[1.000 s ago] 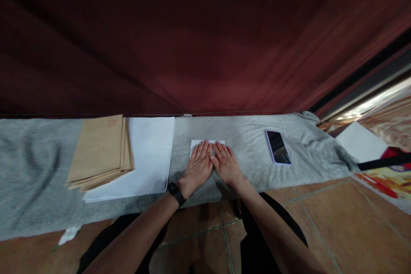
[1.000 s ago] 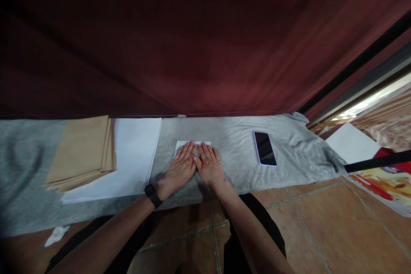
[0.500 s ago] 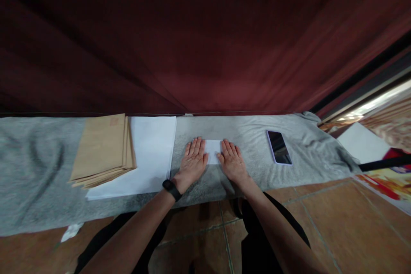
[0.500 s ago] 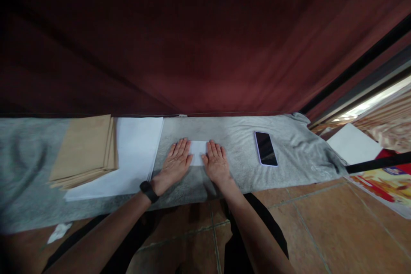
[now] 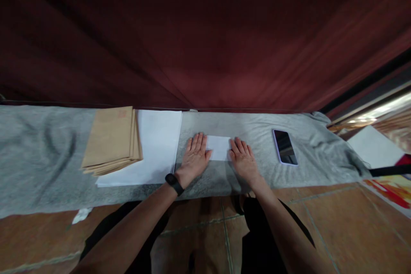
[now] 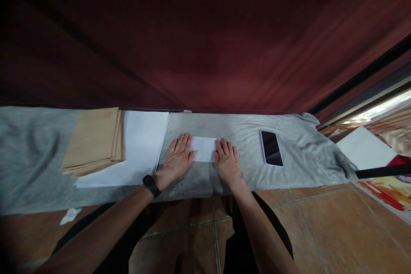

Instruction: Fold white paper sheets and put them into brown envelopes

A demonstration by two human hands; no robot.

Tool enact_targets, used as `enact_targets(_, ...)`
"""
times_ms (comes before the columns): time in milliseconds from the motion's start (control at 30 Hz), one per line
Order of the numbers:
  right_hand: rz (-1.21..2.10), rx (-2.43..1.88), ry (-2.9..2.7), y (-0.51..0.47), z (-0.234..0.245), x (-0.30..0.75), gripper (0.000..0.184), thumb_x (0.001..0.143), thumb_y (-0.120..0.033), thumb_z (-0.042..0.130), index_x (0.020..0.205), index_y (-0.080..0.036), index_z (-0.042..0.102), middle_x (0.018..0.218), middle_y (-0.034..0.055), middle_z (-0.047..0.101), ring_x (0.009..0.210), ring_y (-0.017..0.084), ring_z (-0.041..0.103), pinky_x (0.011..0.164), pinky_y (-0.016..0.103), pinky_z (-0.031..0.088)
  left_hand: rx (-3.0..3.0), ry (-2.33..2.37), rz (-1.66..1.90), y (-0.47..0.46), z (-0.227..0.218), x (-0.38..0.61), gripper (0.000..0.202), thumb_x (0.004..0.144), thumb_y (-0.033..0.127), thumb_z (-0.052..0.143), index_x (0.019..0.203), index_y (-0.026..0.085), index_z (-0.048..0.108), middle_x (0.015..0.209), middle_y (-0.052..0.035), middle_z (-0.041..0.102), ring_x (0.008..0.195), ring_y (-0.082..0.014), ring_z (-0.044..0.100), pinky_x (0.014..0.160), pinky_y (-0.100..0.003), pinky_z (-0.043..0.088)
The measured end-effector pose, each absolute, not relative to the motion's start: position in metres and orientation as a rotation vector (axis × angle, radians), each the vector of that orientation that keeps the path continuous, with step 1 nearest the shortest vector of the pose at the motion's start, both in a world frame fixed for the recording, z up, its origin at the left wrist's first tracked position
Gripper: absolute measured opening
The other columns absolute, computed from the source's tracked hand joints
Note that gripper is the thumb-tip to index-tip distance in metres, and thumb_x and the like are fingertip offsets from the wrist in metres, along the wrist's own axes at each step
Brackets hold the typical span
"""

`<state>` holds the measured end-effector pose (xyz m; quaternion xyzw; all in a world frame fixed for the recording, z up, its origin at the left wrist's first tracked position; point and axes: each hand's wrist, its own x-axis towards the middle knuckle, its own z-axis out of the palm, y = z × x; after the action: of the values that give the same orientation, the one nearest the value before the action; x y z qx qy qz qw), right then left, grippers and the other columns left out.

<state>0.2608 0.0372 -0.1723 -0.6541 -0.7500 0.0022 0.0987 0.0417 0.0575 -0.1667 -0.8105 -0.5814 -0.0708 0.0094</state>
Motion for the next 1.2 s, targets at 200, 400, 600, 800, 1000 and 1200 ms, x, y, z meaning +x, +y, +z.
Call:
enact_targets(200, 0.081, -1.818, -2.195, 0.033, -0.167, 0.260, 0.055, 0.105, -0.035, 0.030, 0.155, -0.013, 0.035, 0.160, 0.0153, 0.037, 0.146, 0.030, 0.037, 0.118, 0.053, 0.031, -2.523, -1.831, -0.246, 0.057, -0.168, 0.042, 0.065, 0.103, 0.044, 0.031, 0.155, 0.004, 0.030, 0.163, -0.0171, 0.027, 0.153, -0.0288, 0.021, 0.126, -0.047, 0.015)
enact_targets(400, 0.174, -1.511, -2.438, 0.009, -0.171, 0.233, 0.056, 0.105, -0.038, 0.033, 0.156, -0.014, 0.033, 0.161, 0.0121, 0.035, 0.149, 0.026, 0.033, 0.121, 0.049, 0.029, -2.541, -1.824, -0.247, 0.057, -0.169, 0.042, 0.065, 0.102, 0.041, 0.033, 0.156, 0.006, 0.027, 0.164, -0.0173, 0.026, 0.153, -0.0288, 0.020, 0.125, -0.048, 0.015)
enact_targets(600, 0.088, -1.547, -2.473, -0.001, -0.174, 0.233, 0.060, 0.105, -0.039, 0.038, 0.158, -0.012, 0.029, 0.161, 0.0145, 0.034, 0.149, 0.027, 0.033, 0.122, 0.050, 0.027, -2.548, -1.832, -0.233, 0.057, -0.168, 0.041, 0.065, 0.103, 0.043, 0.032, 0.156, 0.006, 0.028, 0.164, -0.0166, 0.025, 0.154, -0.0290, 0.019, 0.125, -0.048, 0.015)
enact_targets(800, 0.060, -1.609, -2.492, -0.003, -0.173, 0.251, 0.061, 0.105, -0.044, 0.035, 0.158, -0.014, 0.027, 0.162, 0.0123, 0.032, 0.150, 0.028, 0.030, 0.122, 0.050, 0.026, -2.553, -1.816, -0.243, 0.057, -0.169, 0.040, 0.067, 0.103, 0.045, 0.031, 0.157, 0.006, 0.027, 0.164, -0.0176, 0.025, 0.154, -0.0286, 0.019, 0.125, -0.048, 0.015)
enact_targets(1000, 0.044, -1.633, -2.507, -0.007, -0.174, 0.268, 0.061, 0.106, -0.045, 0.031, 0.159, -0.014, 0.026, 0.164, 0.0108, 0.030, 0.151, 0.028, 0.029, 0.122, 0.048, 0.026, -2.562, -1.811, -0.230, 0.057, -0.166, 0.039, 0.066, 0.103, 0.045, 0.032, 0.156, 0.006, 0.030, 0.163, -0.0175, 0.027, 0.153, -0.0287, 0.021, 0.125, -0.047, 0.018)
enact_targets(1200, 0.062, -1.654, -2.522, -0.006, -0.175, 0.277, 0.062, 0.105, -0.048, 0.033, 0.158, -0.016, 0.028, 0.163, 0.0105, 0.030, 0.150, 0.028, 0.029, 0.122, 0.048, 0.027, -2.543, -1.830, -0.280, 0.057, -0.163, 0.036, 0.064, 0.103, 0.041, 0.031, 0.154, 0.003, 0.031, 0.161, -0.0192, 0.031, 0.153, -0.0286, 0.023, 0.125, -0.049, 0.019)
